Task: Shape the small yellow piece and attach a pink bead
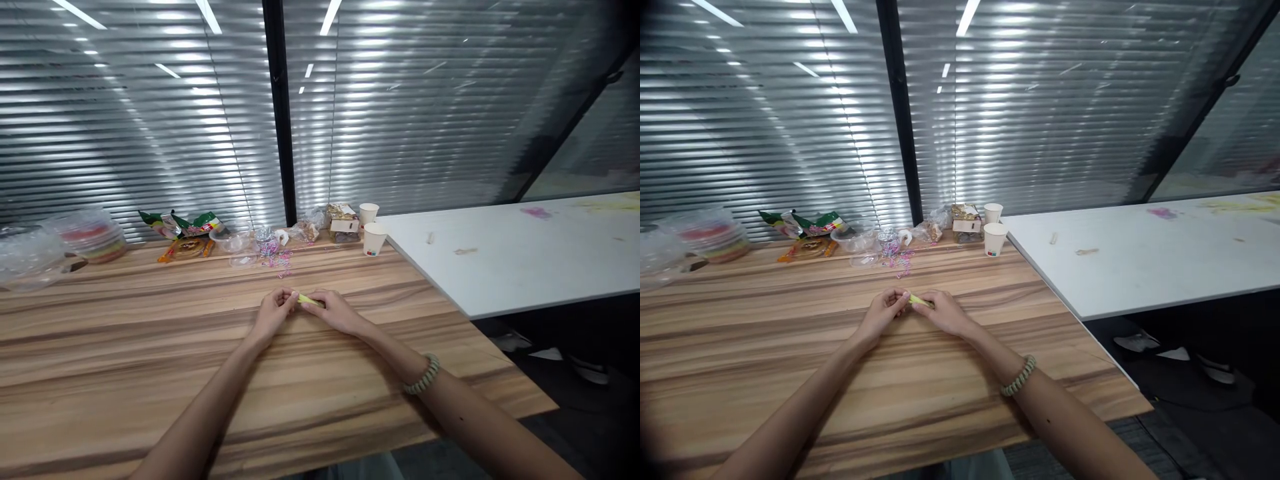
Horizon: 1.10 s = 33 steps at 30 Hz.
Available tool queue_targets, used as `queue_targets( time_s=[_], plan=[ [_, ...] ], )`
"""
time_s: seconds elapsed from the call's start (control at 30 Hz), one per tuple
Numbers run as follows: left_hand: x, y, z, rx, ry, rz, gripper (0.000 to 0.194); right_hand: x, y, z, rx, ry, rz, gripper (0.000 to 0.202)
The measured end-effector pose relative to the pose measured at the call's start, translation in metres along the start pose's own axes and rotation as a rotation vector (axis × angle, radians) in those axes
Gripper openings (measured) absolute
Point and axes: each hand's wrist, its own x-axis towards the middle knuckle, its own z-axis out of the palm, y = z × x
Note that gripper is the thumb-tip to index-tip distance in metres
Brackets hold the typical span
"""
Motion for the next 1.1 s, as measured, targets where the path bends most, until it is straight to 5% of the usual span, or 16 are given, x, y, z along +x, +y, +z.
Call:
queue_targets(
  time_s=[0.57, 1.1],
  plan=[
    [-0.0027, 0.0028, -0.0016, -0.01, -0.054, 0.047, 0.03, -0.001, 0.0025, -0.0033, 0.252, -0.144, 0.043, 0.043],
    [-0.0075, 0.0005, -0.0006, -0.145, -0.033, -0.025, 0.027, -0.0088, -0.004, -0.0017, 0.196, -0.1, 0.099, 0.045]
  ],
)
